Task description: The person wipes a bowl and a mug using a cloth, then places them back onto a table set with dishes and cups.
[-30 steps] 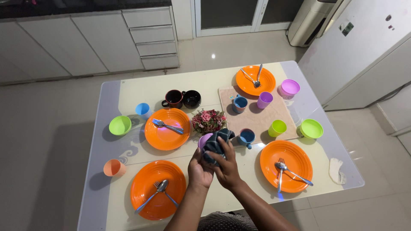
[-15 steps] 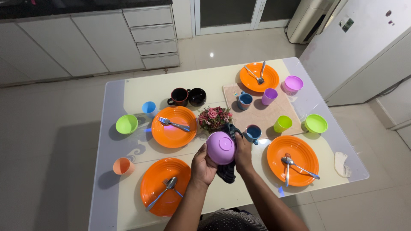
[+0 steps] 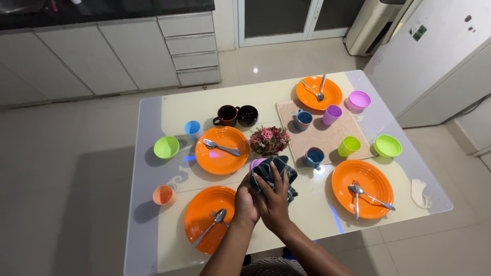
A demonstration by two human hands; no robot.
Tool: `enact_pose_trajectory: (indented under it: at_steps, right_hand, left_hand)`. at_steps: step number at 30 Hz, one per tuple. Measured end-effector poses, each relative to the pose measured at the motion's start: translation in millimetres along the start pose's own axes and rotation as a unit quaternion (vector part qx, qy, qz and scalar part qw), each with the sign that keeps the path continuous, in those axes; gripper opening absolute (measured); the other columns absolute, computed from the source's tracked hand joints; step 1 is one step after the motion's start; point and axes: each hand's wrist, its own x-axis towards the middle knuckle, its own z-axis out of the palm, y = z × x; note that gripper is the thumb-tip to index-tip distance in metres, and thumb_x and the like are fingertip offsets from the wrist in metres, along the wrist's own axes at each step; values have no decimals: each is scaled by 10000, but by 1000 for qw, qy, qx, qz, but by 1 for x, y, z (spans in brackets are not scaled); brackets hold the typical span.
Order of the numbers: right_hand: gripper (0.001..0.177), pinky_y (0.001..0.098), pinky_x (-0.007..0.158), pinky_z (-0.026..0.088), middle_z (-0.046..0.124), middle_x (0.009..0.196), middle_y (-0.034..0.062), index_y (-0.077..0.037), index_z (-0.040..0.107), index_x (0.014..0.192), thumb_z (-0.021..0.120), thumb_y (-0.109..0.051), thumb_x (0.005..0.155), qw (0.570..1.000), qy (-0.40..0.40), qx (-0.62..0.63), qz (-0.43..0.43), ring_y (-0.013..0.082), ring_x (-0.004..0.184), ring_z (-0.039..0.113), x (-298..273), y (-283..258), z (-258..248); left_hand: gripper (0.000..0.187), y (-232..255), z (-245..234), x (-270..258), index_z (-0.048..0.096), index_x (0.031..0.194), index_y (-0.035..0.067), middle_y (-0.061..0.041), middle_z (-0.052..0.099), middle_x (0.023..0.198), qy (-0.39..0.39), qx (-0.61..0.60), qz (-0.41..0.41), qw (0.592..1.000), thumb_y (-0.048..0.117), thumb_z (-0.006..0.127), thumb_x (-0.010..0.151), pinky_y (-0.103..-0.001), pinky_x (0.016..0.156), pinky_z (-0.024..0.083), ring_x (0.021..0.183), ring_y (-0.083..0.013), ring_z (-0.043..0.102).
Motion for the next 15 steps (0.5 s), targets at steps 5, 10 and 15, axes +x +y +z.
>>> enact_pose_trajectory:
  at_steps: [5,10,15]
  right_hand:
    - [454,503,1106,395,463,1540,176,-145,717,1255,671,-61,812,998,-18,36,54,438,1376,435,15,-12,-5]
    - [301,373,1007,532,648,1382,168,-42,699,1191,616,-70,903,975,-18,153,160,313,1177,681,43,17,-2]
    - [260,326,924,526,700,1189,156,12,646,1230,546,-77,1008,933,-3,269,239,240,1040,680,29,26,11]
  left_hand:
    - [313,7,-36,-5,624,1320,-35,-128,679,1180,-90,81,16,993,91,455,1088,-357,931,549,1019,-199,671]
    - [337,10,-21,-20,632,1343,-76,-136,687,1144,-106,295,9,950,87,464,1101,-347,912,553,978,-179,658]
    - [521,24,14,-37,435,1461,11,-89,664,1264,-134,387,29,912,-61,521,952,-303,960,554,1109,-125,660]
